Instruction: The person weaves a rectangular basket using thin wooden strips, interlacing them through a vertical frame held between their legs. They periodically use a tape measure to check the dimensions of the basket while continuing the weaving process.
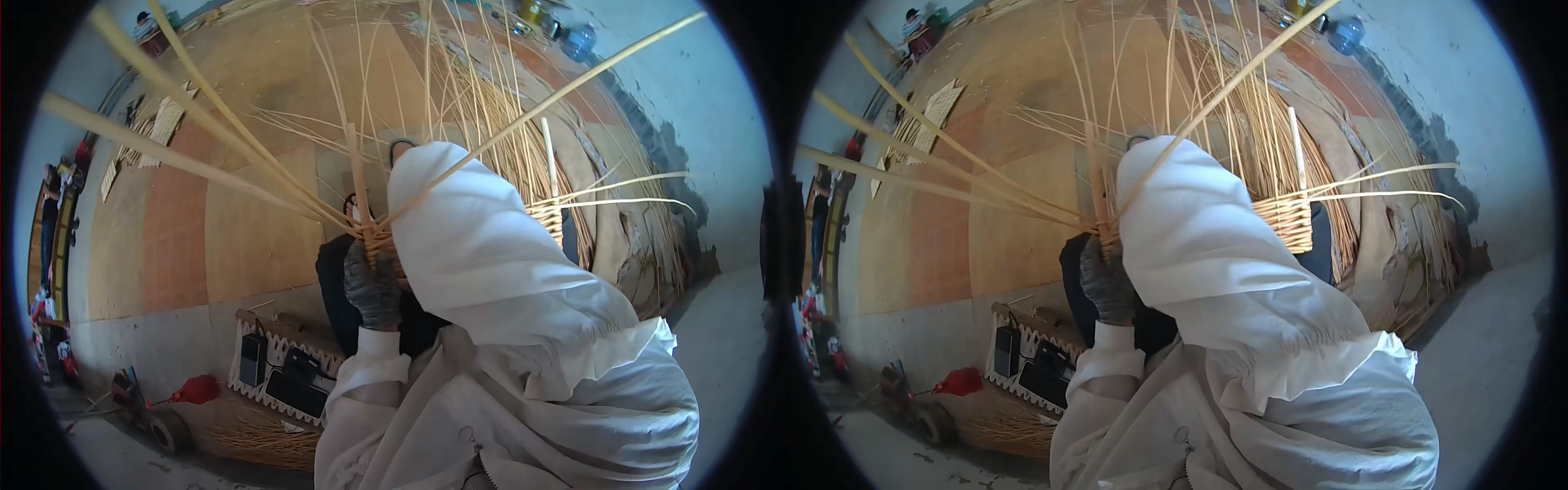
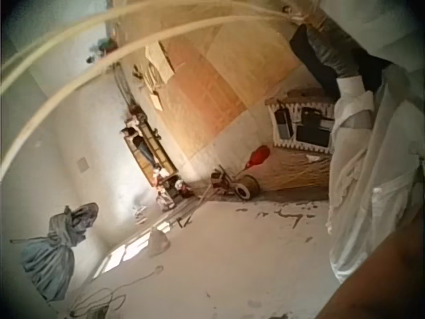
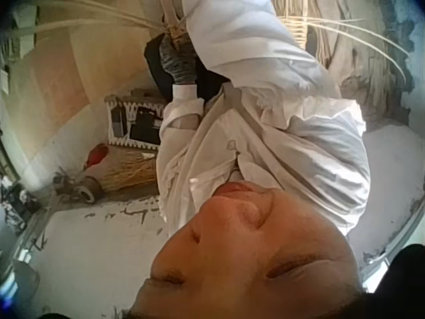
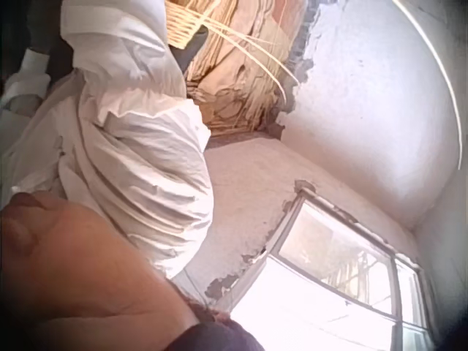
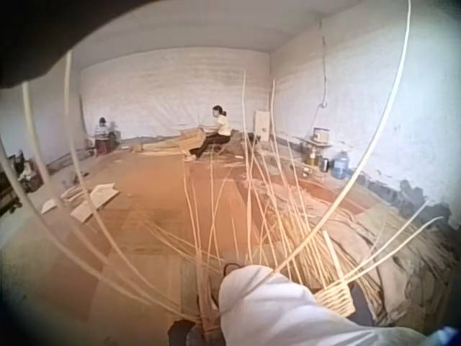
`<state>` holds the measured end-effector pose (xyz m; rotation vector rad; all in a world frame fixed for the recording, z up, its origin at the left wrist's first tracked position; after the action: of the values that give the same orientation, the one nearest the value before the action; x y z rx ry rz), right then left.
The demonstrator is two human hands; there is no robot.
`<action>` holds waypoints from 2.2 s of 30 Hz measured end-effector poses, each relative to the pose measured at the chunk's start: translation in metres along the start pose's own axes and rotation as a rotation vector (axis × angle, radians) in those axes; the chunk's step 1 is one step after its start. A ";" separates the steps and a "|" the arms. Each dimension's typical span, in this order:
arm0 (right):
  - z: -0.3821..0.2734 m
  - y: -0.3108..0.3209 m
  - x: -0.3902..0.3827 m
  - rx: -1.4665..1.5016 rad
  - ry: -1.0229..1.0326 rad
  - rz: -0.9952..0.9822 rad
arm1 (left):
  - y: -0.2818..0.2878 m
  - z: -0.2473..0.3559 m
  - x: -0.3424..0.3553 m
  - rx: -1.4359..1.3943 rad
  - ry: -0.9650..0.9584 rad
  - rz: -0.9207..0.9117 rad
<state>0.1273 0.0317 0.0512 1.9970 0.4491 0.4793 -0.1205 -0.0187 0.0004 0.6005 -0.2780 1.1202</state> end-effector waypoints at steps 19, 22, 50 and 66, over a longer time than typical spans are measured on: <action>0.143 0.045 -0.205 1.877 -0.412 -0.063 | -0.069 0.012 0.044 0.207 0.063 -0.974; 0.135 0.069 -0.167 1.229 -0.214 -0.159 | -0.091 -0.018 0.039 0.029 0.554 -0.963; 0.195 0.151 -0.111 0.340 0.118 -0.012 | -0.157 0.067 -0.003 0.324 0.105 -0.996; 0.255 0.174 -0.213 0.839 0.116 0.534 | -0.226 0.105 0.044 0.548 0.362 -0.860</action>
<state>0.0948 -0.3413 0.0672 2.9344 0.1793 0.8315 0.1108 -0.1139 0.0379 0.8653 0.5841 0.4284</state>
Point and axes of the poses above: each hand's wrist, its own x-axis towards the middle knuckle, its own y-axis out of the back of the hand, z = x × y, the point moved 4 cm from there along x, towards the middle knuckle, and after that the axes turned 6 degrees about z, right-handed, at the moved point
